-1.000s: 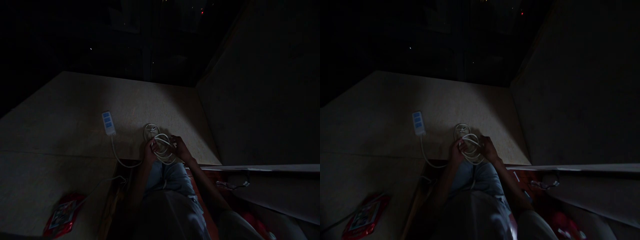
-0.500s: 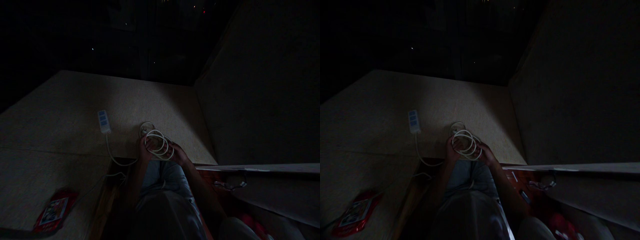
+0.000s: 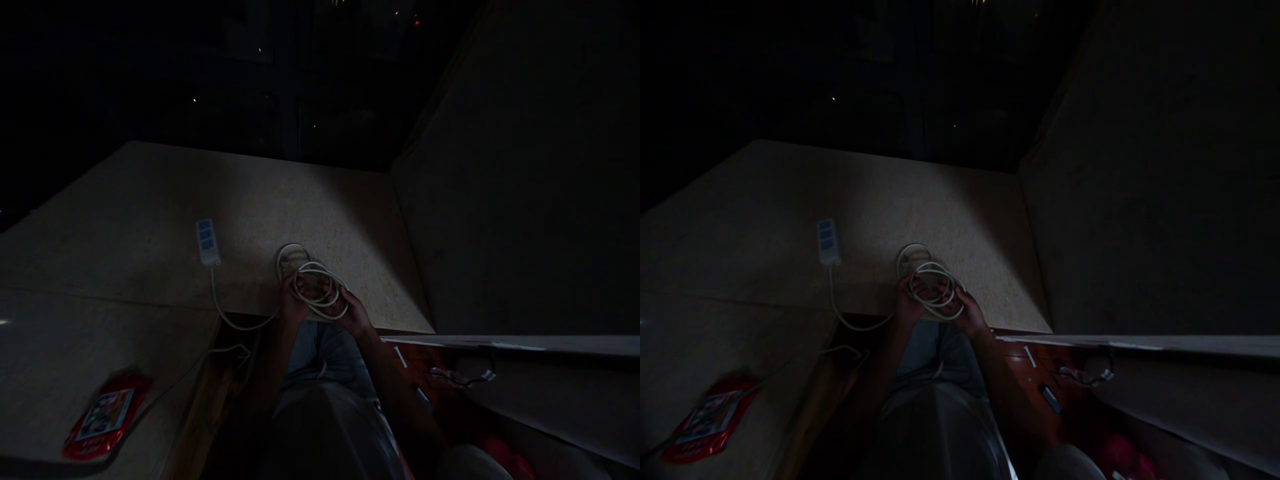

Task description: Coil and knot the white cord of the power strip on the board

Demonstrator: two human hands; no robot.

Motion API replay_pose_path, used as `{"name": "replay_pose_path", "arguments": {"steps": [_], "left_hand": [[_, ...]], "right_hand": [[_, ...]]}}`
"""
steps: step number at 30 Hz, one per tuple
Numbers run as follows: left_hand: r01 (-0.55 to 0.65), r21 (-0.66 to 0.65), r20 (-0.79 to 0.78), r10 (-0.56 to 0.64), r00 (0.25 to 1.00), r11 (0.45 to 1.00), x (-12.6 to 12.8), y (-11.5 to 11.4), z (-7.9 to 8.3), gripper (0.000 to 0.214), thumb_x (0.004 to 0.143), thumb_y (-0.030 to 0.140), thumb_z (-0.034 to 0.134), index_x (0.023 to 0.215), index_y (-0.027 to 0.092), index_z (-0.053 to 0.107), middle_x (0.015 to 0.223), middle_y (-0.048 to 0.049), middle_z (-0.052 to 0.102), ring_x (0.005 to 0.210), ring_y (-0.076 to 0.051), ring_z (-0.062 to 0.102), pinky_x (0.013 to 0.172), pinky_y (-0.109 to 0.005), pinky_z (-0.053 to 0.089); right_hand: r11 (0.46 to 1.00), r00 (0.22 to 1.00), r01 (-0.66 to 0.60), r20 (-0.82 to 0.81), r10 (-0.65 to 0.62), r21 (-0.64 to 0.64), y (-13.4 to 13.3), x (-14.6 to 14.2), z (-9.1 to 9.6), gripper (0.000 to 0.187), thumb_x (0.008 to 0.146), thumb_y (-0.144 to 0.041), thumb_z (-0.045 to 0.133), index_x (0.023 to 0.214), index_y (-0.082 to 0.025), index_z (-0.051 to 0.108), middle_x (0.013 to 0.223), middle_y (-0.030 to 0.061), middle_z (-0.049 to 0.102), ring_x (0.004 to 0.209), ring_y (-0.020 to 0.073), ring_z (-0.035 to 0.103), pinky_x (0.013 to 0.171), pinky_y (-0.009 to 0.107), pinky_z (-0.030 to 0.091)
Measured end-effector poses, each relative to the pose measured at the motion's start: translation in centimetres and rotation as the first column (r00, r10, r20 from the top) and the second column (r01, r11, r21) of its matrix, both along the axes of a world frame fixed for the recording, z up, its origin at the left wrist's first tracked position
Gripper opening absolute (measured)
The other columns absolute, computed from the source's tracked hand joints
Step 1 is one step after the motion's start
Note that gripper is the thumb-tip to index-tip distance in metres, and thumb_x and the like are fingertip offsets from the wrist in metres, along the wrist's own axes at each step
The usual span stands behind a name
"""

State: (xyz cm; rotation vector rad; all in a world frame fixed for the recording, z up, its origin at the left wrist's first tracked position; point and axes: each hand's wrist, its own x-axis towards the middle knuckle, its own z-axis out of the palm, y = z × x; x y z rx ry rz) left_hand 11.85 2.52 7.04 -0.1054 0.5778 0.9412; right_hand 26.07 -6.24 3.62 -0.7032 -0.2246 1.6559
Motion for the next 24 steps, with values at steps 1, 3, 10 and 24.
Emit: {"name": "replay_pose_path", "arguments": {"steps": [1, 3, 10, 24], "left_hand": [[0.02, -0.003, 0.015, -0.02, 1.0, 1.0, -0.2, 0.1, 0.0, 0.021, 0.09, 0.022, 0.047, 0.077, 0.012, 0.061, 0.052, 0.0044, 0.049, 0.039, -0.004, 0.042, 0.042, -0.017, 0.036], [0.065, -0.019, 0.047, -0.064, 0.997, 0.998, -0.7, 0.5, 0.0, 0.028, 0.092, 0.025, 0.043, 0.089, 0.009, 0.065, 0.058, 0.001, 0.056, 0.041, -0.005, 0.046, 0.044, -0.018, 0.04], [0.287, -0.094, -0.059, -0.294, 0.954, 0.953, -1.9, 1.7, -0.1, 0.036, 0.092, 0.034, 0.044, 0.095, 0.007, 0.068, 0.06, -0.0061, 0.066, 0.045, -0.013, 0.058, 0.047, -0.026, 0.049], [0.48, -0.098, -0.094, -0.488, 0.868, 0.872, -0.8, 1.4, -0.9, 0.033, 0.093, 0.032, 0.046, 0.074, 0.012, 0.062, 0.064, -0.0073, 0.069, 0.041, -0.012, 0.056, 0.05, -0.028, 0.051]], "right_hand": [[1.0, 1.0, -0.016, 0.013, 0.016, -0.016, 0.1, 0.4, 0.0, 0.028, 0.086, -0.037, 0.064, 0.111, -0.023, 0.063, 0.101, 0.004, 0.075, 0.085, 0.0179, 0.07, 0.081, 0.035, 0.055], [0.997, 0.997, -0.063, 0.033, 0.065, -0.04, 0.3, 1.2, 0.0, 0.03, 0.088, -0.039, 0.062, 0.111, -0.021, 0.064, 0.098, 0.0053, 0.075, 0.085, 0.0184, 0.07, 0.079, 0.034, 0.055], [0.97, 0.962, -0.229, 0.134, 0.239, -0.087, 0.0, 4.3, 0.7, 0.033, 0.085, -0.038, 0.069, 0.109, -0.015, 0.067, 0.092, 0.0074, 0.076, 0.084, 0.0175, 0.071, 0.079, 0.03, 0.055], [0.861, 0.827, -0.422, 0.269, 0.494, -0.285, 0.0, 7.2, 2.3, 0.031, 0.088, -0.04, 0.065, 0.106, -0.015, 0.071, 0.092, 0.0074, 0.077, 0.072, 0.0145, 0.072, 0.067, 0.025, 0.058]]}}
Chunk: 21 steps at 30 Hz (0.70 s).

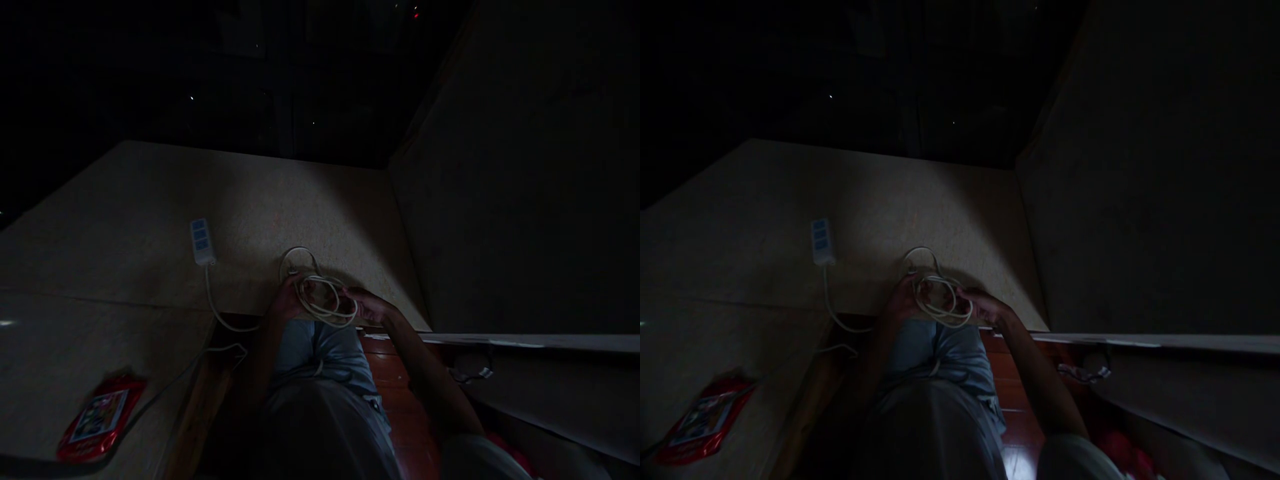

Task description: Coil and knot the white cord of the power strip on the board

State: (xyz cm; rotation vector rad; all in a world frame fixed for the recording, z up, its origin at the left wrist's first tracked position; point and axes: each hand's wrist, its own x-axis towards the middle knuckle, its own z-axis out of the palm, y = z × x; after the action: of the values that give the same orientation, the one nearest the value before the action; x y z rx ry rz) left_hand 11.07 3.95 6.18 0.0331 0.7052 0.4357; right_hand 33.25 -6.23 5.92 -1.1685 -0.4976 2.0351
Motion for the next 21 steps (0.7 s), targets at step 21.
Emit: {"name": "replay_pose_path", "arguments": {"steps": [21], "left_hand": [[0.008, -0.058, -0.008, -0.009, 1.0, 0.998, 1.0, -0.4, 0.3, 0.043, 0.094, 0.033, 0.051, 0.054, 0.016, 0.051, 0.038, 0.0047, 0.04, 0.038, -0.011, 0.05, 0.054, -0.028, 0.051]], "right_hand": [[0.999, 0.996, 0.005, -0.089, 0.0, 0.049, 0.1, 2.9, -2.8, 0.04, 0.085, -0.056, 0.065, 0.086, -0.017, 0.071, 0.075, 0.0015, 0.073, 0.063, 0.0103, 0.065, 0.067, 0.02, 0.051]]}}
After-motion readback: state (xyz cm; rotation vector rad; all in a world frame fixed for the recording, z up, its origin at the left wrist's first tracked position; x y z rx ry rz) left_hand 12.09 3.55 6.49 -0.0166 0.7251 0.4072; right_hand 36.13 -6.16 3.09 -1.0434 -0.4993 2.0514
